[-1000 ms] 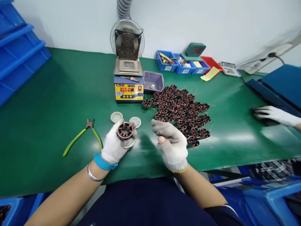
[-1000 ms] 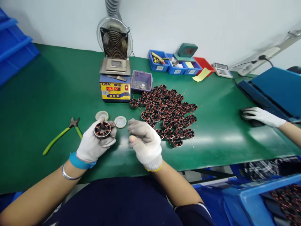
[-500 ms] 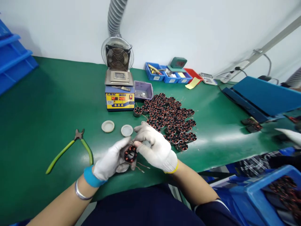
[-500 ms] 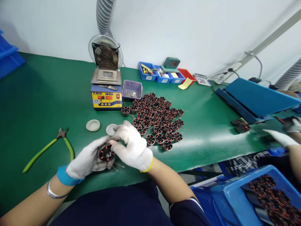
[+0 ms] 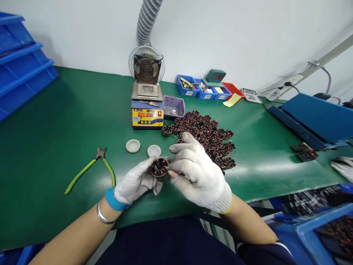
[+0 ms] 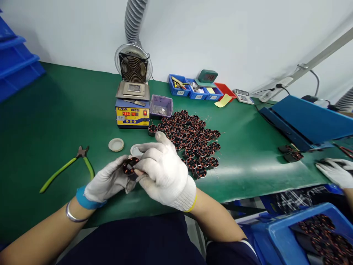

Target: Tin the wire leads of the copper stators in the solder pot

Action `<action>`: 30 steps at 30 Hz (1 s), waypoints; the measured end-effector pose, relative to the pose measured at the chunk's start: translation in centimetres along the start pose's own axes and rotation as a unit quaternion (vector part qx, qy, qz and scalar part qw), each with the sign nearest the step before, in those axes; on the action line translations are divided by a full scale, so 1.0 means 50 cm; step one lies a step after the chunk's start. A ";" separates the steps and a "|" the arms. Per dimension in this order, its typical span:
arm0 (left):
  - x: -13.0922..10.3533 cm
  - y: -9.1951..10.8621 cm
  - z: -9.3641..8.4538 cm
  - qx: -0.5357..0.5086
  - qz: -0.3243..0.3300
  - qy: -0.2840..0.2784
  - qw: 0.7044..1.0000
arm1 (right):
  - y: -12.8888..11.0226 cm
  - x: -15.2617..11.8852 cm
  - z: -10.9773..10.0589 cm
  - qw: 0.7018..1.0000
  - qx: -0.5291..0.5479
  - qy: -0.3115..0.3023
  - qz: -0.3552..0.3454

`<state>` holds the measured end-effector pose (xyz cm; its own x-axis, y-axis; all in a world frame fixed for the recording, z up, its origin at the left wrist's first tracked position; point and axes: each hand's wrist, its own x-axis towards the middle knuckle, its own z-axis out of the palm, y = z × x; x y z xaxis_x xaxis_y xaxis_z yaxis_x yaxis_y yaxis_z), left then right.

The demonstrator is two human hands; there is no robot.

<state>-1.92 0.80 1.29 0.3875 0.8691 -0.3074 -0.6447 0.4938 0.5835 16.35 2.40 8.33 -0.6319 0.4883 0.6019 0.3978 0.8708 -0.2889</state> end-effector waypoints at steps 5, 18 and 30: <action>-0.021 0.008 0.005 0.044 0.023 -0.093 0.994 | 0.009 -0.058 0.026 0.974 0.170 0.118 0.095; 0.003 -0.001 -0.025 0.150 -0.031 -0.074 0.985 | 0.026 -0.097 0.072 0.995 0.085 -0.007 0.058; 0.001 0.062 -0.009 0.139 0.331 0.166 0.919 | 0.038 -0.118 0.057 0.997 -0.030 -0.016 0.062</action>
<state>-4.18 2.40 2.74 -0.2802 0.9599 -0.0018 -0.4557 -0.1313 0.8804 18.96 1.32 2.11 -0.5956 0.5952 0.5394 0.5133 0.7985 -0.3144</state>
